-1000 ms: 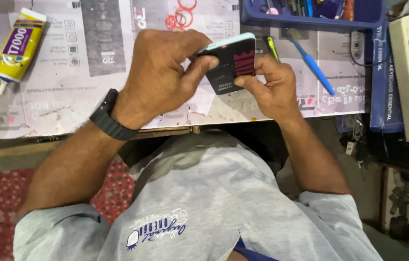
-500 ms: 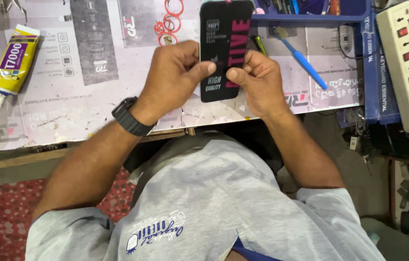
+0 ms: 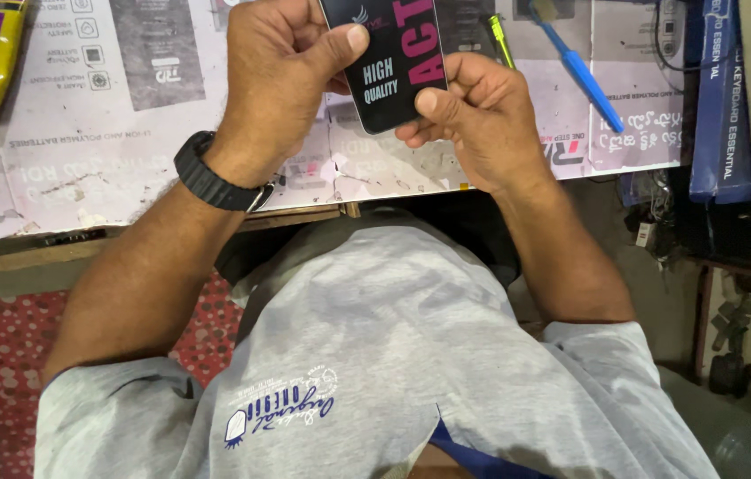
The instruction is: The person applies adhesive and places a back cover onto a mobile phone, securing it with rubber bands.
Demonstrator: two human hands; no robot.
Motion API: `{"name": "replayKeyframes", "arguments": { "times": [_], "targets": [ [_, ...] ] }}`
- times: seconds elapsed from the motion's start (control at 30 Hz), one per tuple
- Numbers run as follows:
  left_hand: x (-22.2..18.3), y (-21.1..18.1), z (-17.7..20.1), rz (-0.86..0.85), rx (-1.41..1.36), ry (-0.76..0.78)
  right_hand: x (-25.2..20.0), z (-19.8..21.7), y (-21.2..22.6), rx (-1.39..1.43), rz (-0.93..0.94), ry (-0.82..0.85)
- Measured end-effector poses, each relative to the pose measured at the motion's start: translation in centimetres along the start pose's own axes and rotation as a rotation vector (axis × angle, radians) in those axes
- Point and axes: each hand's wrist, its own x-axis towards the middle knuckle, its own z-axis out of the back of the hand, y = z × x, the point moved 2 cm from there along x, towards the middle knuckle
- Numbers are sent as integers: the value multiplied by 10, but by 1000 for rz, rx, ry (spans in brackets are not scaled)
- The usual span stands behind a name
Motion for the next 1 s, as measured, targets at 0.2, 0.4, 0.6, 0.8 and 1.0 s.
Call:
{"name": "replayKeyframes", "arguments": {
  "times": [0.2, 0.4, 0.6, 0.8, 1.0],
  "targets": [
    [-3, 0, 11, 138, -279, -27, -2, -5, 13, 95, -43, 164],
    [-6, 2, 10, 222, -288, -44, 1, -15, 8, 64, -57, 82],
    [-7, -2, 9, 212, -262, -50, 4, -26, 2, 78, 7, 27],
    [-6, 0, 11, 231, -261, -81, 5, -29, 3, 101, 14, 25],
    [-5, 3, 12, 63, -277, 4, 7, -32, -3, 234, -3, 48]
  ]
}}
